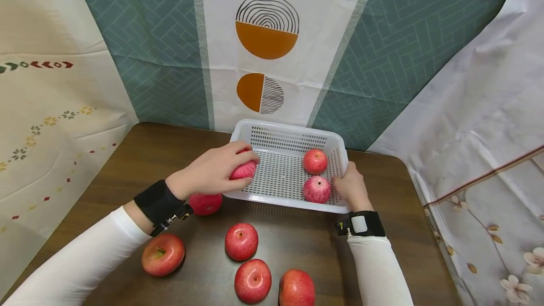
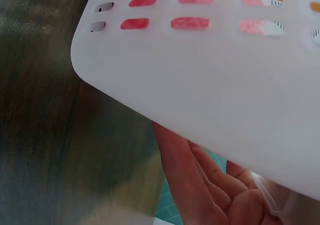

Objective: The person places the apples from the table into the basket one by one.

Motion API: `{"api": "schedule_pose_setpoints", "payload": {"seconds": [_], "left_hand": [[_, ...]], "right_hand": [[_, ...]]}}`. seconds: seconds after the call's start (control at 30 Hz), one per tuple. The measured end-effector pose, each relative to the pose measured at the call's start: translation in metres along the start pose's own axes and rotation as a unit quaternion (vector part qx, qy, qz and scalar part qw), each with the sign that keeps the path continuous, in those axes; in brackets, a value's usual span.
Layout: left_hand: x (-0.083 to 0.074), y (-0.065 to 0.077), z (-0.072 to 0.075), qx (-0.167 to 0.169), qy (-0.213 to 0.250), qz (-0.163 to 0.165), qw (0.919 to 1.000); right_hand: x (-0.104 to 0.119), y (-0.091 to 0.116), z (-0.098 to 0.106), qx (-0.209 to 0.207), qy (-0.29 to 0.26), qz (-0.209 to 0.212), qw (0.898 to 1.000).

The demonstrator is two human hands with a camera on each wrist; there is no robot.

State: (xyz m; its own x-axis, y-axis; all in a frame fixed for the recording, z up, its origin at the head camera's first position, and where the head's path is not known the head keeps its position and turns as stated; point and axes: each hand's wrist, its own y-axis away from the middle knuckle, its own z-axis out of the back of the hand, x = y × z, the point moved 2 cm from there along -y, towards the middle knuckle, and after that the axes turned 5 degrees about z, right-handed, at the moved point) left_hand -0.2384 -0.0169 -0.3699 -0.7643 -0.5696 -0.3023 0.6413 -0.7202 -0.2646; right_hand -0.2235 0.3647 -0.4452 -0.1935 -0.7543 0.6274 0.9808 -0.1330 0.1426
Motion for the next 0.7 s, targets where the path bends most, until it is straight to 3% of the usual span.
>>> {"api": "schedule_pose_setpoints", "payload": {"seconds": [0.5, 0.7], "left_hand": [[-0.027, -0.073, -0.016, 0.056, -0.093, 0.02, 0.9939], [-0.032, -0.096, -0.029, 0.089, -0.072, 0.041, 0.9926]], "right_hand": [[-0.003, 0.0, 0.0, -0.005, -0.003, -0.003, 1.0], [-0.001, 0.001, 0.0, -0.006, -0.006, -0.006, 1.0]]}}
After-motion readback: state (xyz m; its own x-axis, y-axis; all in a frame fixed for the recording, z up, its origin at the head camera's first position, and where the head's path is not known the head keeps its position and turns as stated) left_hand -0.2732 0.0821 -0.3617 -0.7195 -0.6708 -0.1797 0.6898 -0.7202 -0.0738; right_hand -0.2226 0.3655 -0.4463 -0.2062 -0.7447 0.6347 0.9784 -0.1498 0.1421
